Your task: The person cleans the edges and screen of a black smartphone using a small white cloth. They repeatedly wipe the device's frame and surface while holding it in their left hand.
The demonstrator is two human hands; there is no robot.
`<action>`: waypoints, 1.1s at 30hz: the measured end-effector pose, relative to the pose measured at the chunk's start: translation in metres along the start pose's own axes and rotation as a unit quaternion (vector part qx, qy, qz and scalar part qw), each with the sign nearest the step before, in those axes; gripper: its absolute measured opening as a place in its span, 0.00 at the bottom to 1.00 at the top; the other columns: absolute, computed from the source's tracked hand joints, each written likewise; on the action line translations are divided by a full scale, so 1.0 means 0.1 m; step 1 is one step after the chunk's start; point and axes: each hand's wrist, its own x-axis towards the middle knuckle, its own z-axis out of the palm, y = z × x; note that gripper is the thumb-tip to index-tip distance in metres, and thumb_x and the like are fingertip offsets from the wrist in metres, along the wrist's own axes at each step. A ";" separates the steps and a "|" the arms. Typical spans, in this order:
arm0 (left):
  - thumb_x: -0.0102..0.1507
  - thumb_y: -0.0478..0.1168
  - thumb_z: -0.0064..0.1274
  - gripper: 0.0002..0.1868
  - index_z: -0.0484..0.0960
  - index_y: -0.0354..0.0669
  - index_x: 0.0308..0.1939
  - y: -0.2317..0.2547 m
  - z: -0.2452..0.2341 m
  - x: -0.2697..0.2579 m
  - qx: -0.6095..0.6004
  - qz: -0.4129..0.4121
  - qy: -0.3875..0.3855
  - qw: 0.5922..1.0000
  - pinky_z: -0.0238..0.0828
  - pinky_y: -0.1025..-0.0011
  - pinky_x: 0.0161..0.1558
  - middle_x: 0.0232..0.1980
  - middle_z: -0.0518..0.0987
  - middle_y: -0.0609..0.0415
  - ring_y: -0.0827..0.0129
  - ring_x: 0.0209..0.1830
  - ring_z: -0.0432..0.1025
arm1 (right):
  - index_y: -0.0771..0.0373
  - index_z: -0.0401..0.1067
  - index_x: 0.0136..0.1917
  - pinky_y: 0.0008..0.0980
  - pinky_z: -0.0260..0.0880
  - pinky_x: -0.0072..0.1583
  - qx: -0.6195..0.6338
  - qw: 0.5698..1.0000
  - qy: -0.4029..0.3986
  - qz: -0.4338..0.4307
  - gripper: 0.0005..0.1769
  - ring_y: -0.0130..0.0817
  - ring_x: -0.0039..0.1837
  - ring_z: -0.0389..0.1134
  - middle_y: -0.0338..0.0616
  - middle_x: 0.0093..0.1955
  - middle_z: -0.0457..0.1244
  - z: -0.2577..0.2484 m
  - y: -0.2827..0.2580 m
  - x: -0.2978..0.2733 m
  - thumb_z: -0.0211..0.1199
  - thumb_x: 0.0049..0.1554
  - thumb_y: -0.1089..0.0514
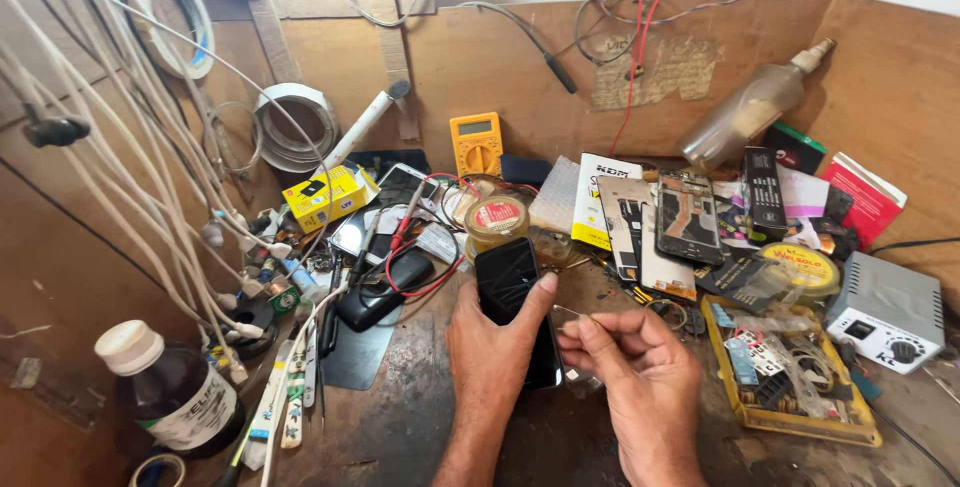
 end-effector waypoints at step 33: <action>0.70 0.57 0.35 0.30 0.81 0.33 0.36 -0.21 0.11 0.14 0.008 0.007 -0.012 1.000 0.69 0.50 0.38 0.29 0.81 0.37 0.45 0.32 0.78 | 0.73 0.74 0.46 0.36 0.83 0.48 -0.064 0.992 -0.039 -0.103 0.06 0.36 0.44 0.78 0.53 0.43 0.74 0.08 -0.06 -0.11 0.66 0.55 0.69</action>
